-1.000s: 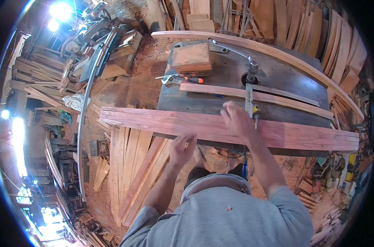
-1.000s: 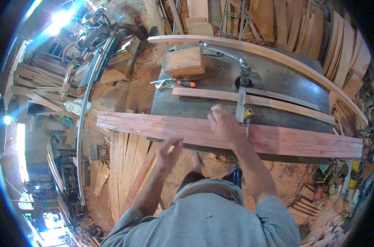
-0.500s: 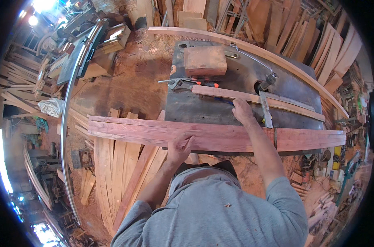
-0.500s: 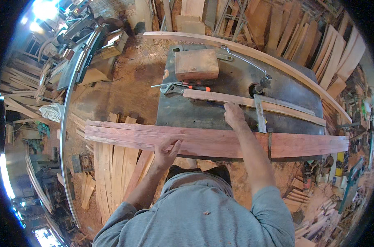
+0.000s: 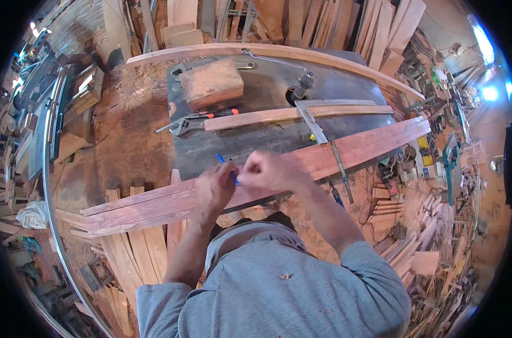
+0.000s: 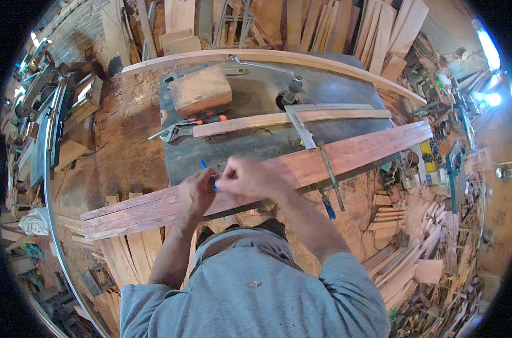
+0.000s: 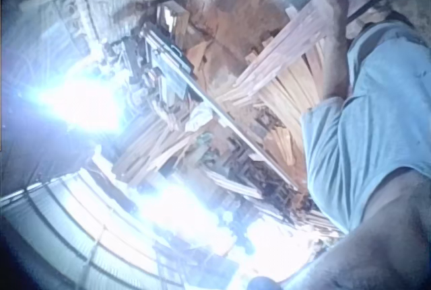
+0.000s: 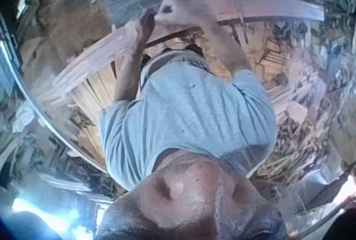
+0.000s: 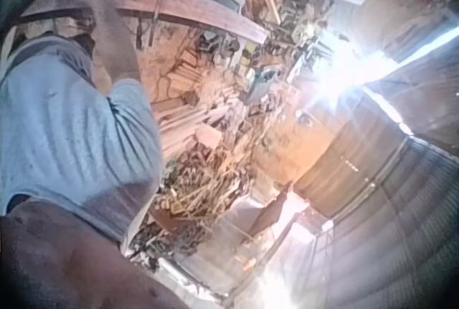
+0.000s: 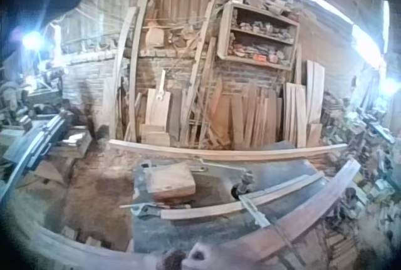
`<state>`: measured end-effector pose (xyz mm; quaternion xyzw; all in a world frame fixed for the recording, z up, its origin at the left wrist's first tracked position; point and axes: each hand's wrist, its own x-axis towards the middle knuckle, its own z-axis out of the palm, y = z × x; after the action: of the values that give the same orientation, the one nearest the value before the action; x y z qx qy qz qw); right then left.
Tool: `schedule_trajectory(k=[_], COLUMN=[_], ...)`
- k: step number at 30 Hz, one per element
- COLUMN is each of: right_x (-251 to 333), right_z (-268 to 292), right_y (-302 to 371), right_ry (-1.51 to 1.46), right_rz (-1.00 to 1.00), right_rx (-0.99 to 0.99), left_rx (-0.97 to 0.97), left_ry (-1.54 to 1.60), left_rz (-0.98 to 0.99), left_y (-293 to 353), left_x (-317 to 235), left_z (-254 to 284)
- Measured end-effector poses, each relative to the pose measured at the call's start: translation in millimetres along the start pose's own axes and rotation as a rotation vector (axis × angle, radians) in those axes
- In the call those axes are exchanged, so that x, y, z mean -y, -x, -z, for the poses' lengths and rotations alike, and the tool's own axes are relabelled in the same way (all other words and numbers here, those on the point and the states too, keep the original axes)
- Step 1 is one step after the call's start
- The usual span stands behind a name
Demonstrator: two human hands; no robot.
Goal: The person marks a wooden plank with a try square and pen, then sands the plank with an angle grinder. The person measures the plank with a tape measure and marks it again. The person walks through the workshop.
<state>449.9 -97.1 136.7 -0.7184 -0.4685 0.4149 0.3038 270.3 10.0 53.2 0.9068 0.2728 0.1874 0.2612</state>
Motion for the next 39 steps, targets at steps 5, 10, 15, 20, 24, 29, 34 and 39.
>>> schedule_trajectory(k=[5,10,15,20,24,29,34,39], right_x=[-109,-242,-273,-323,-355,-415,-221,-138], right_z=[148,193,193,200,234,310,192,36], right_y=[4,-27,-64,-74,-55,22,72,77], right_ry=[0.137,0.032,-0.039,-0.007,-0.458,-0.910,-1.004,-0.553], right_rz=[-0.269,-0.471,-0.616,-0.496,-0.414,0.028,0.034,0.004], right_rx=[-0.759,-0.488,-0.142,-0.202,-0.241,-0.464,-0.255,0.148], left_rx=[-0.225,-0.457,-0.607,-0.588,-0.528,-0.311,-0.124,-0.002], left_ry=[0.575,0.615,0.573,0.393,0.534,0.595,0.647,0.896], left_rz=[0.286,0.487,0.643,0.572,0.645,0.693,0.580,0.471], left_y=[46,117,165,159,156,139,137,104], left_x=[27,36,7,-41,-91,-126,-143,-122], left_z=[36,66,50,10,-3,-9,-10,19])
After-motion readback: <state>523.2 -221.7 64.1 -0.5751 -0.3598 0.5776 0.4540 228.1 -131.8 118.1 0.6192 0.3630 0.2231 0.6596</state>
